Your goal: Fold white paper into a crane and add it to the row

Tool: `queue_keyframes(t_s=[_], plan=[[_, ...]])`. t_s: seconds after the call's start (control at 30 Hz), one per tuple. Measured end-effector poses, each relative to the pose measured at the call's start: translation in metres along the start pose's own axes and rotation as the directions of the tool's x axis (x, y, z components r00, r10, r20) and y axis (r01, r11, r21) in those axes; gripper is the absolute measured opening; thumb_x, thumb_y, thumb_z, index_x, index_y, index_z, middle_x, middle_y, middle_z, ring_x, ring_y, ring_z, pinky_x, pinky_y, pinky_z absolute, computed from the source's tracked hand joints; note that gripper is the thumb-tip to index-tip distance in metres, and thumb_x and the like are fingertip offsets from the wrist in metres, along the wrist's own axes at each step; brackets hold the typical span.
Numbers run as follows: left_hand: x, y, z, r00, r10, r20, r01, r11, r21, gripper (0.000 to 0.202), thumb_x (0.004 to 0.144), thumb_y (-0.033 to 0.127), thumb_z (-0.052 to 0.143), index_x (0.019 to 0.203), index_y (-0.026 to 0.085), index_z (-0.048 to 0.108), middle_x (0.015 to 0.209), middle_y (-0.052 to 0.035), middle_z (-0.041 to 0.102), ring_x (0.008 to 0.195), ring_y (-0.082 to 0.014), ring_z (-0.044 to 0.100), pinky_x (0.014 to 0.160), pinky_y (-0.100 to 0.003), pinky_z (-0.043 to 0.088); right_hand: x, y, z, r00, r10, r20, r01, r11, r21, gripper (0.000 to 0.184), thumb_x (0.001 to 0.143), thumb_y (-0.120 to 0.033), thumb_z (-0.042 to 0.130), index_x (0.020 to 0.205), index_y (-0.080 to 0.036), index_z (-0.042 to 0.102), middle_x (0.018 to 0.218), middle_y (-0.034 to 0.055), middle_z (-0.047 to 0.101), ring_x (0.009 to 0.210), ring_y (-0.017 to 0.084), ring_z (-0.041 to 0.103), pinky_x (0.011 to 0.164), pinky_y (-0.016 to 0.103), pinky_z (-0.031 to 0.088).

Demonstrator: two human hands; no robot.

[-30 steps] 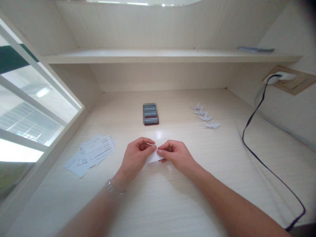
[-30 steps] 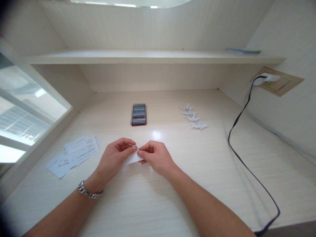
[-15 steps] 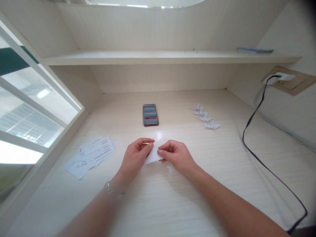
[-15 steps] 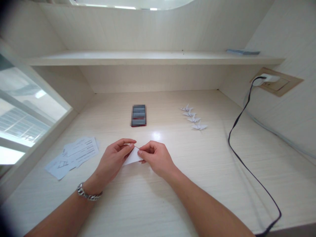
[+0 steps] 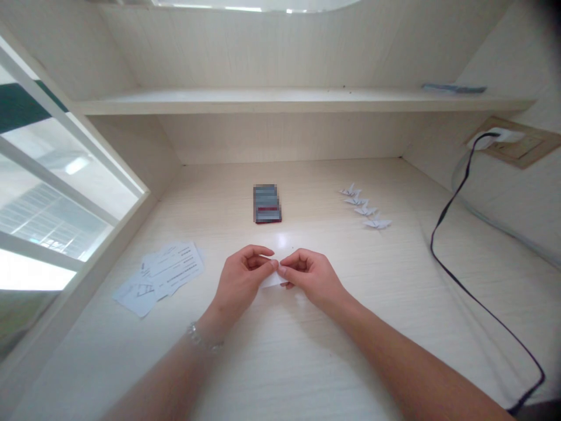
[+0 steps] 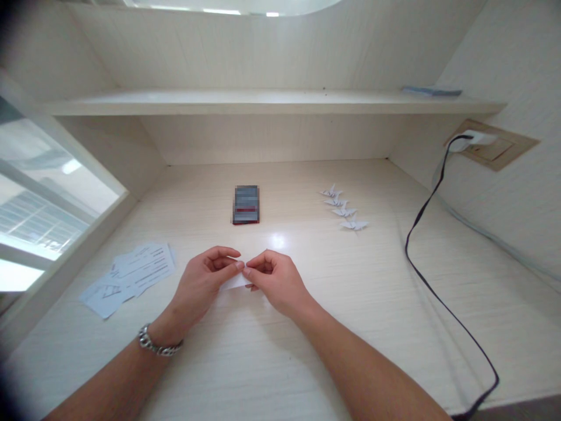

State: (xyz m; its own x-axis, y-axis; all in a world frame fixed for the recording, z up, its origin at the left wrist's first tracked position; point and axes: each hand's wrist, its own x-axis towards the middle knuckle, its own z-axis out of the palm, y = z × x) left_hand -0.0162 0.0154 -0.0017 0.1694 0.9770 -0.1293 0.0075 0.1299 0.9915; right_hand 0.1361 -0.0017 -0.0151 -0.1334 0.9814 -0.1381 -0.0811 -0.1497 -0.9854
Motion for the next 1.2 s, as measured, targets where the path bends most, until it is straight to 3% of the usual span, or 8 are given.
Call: queue_keyframes(t_s=[0.4, 0.6, 0.93, 1.2], plan=[[0.0, -0.002, -0.002, 0.996, -0.043, 0.082, 0.041, 0.999, 0.015, 0.03, 0.066, 0.032, 0.068, 0.09, 0.016, 0.06, 0.067, -0.0031, 0.067, 0.06, -0.0134, 0.061, 0.056, -0.023, 0.044, 0.002, -0.001, -0.003, 0.994, -0.033, -0.105, 0.031, 0.999, -0.025, 0.022, 0.065, -0.033, 0.07, 0.074, -0.015, 0.06, 0.059, -0.0003, 0.062, 0.052, 0.013, 0.061, 0.051, 0.026, 0.05], [-0.001, 0.0, -0.001, 0.989, -0.062, 0.133, 0.057, 0.998, 0.036, 0.038, 0.062, 0.028, 0.071, 0.095, 0.015, 0.059, 0.065, -0.0032, 0.067, 0.061, -0.0151, 0.062, 0.059, -0.025, 0.046, 0.001, -0.003, -0.002, 0.994, -0.052, -0.092, 0.05, 0.998, -0.024, 0.018, 0.067, -0.03, 0.068, 0.072, -0.014, 0.06, 0.061, 0.0014, 0.064, 0.054, 0.012, 0.06, 0.052, 0.024, 0.048], [0.002, 0.001, -0.005, 0.99, -0.118, 0.075, 0.12, 0.993, -0.023, 0.038, 0.061, 0.026, 0.072, 0.094, 0.013, 0.058, 0.074, -0.0058, 0.068, 0.061, -0.0126, 0.06, 0.06, -0.025, 0.047, 0.008, -0.007, -0.016, 0.991, 0.126, -0.05, -0.119, 0.985, 0.126, 0.025, 0.065, -0.037, 0.07, 0.075, -0.014, 0.062, 0.067, 0.0011, 0.062, 0.053, 0.01, 0.06, 0.051, 0.021, 0.048], [0.001, 0.0, -0.006, 0.984, -0.126, 0.123, 0.126, 0.992, 0.008, 0.034, 0.065, 0.025, 0.07, 0.094, 0.013, 0.059, 0.076, -0.0066, 0.067, 0.062, -0.0119, 0.059, 0.06, -0.024, 0.046, 0.005, -0.007, -0.015, 0.996, 0.084, 0.035, -0.082, 0.995, -0.064, 0.025, 0.068, -0.036, 0.067, 0.075, -0.012, 0.065, 0.059, 0.0023, 0.063, 0.051, 0.01, 0.058, 0.052, 0.022, 0.047]])
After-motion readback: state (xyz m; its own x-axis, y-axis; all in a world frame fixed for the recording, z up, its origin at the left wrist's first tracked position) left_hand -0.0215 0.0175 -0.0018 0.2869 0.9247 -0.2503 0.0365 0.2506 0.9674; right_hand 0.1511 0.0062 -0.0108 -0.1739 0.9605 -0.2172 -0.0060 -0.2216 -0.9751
